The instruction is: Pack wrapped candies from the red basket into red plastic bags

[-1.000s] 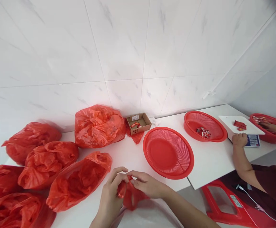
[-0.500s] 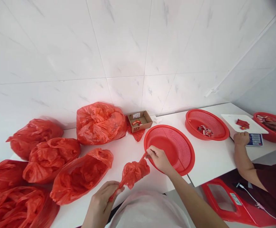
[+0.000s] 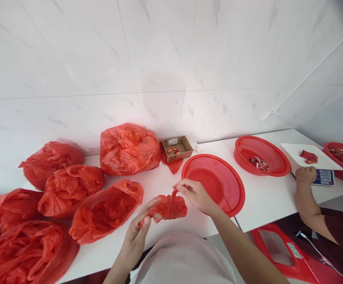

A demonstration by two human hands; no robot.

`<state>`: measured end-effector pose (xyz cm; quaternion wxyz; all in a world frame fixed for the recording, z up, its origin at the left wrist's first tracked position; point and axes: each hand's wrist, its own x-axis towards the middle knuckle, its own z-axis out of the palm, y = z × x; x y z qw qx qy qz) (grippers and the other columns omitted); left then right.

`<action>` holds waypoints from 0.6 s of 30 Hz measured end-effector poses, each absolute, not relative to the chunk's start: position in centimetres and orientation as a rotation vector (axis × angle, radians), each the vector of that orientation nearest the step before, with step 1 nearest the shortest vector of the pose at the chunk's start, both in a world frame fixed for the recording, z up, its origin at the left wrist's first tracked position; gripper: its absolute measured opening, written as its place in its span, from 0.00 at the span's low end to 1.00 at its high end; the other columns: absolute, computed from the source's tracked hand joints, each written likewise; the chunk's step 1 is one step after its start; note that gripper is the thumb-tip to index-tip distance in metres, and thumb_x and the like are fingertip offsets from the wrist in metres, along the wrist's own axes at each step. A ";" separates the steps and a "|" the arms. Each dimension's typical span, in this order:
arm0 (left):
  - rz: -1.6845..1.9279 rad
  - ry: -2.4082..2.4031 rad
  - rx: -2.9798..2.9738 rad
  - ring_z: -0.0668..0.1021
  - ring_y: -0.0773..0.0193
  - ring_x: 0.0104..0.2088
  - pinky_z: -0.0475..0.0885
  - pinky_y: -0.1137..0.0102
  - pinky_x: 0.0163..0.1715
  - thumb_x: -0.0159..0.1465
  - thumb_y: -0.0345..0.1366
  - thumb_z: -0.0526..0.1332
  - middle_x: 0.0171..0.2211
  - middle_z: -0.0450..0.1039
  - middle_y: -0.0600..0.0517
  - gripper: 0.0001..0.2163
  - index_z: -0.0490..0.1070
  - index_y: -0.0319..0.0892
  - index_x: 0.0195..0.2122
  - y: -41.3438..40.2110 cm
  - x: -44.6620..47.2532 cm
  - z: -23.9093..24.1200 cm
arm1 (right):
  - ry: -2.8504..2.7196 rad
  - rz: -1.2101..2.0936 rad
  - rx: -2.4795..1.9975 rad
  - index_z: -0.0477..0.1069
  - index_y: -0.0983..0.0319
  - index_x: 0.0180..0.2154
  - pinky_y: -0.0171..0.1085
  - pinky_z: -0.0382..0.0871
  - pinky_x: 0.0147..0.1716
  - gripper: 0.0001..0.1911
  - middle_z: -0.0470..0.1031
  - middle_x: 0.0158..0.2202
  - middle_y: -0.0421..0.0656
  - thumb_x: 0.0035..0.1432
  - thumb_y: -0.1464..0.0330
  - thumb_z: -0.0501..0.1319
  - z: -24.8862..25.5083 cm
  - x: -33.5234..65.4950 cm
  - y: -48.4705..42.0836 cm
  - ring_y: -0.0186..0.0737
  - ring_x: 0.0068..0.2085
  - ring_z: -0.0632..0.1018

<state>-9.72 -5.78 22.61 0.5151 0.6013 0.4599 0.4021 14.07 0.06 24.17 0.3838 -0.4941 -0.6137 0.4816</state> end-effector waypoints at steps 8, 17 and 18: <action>0.809 1.015 1.202 0.73 0.64 0.32 0.69 0.71 0.34 0.63 0.44 0.62 0.33 0.75 0.51 0.12 0.74 0.39 0.39 -4.2 -6.4 22.8 | -1.675 1.274 -1.039 0.75 0.59 0.31 0.39 0.67 0.49 0.11 0.70 0.50 0.44 0.62 0.61 0.60 25.4 10.3 -1.2 0.41 0.53 0.71; 1.107 1.157 0.993 0.68 0.67 0.27 0.66 0.72 0.29 0.63 0.47 0.61 0.24 0.68 0.54 0.17 0.68 0.40 0.23 -4.7 -6.8 21.9 | -1.476 1.552 -1.226 0.47 0.51 0.66 0.44 0.68 0.49 0.54 0.64 0.59 0.49 0.43 0.63 0.73 21.7 9.8 -3.7 0.44 0.53 0.71; 1.099 1.172 1.027 0.69 0.67 0.27 0.67 0.72 0.30 0.63 0.47 0.61 0.23 0.68 0.54 0.17 0.69 0.40 0.23 -4.8 -6.8 22.0 | -1.518 1.606 -1.231 0.54 0.52 0.63 0.41 0.69 0.45 0.50 0.70 0.53 0.46 0.41 0.64 0.74 21.2 9.6 -4.0 0.43 0.48 0.73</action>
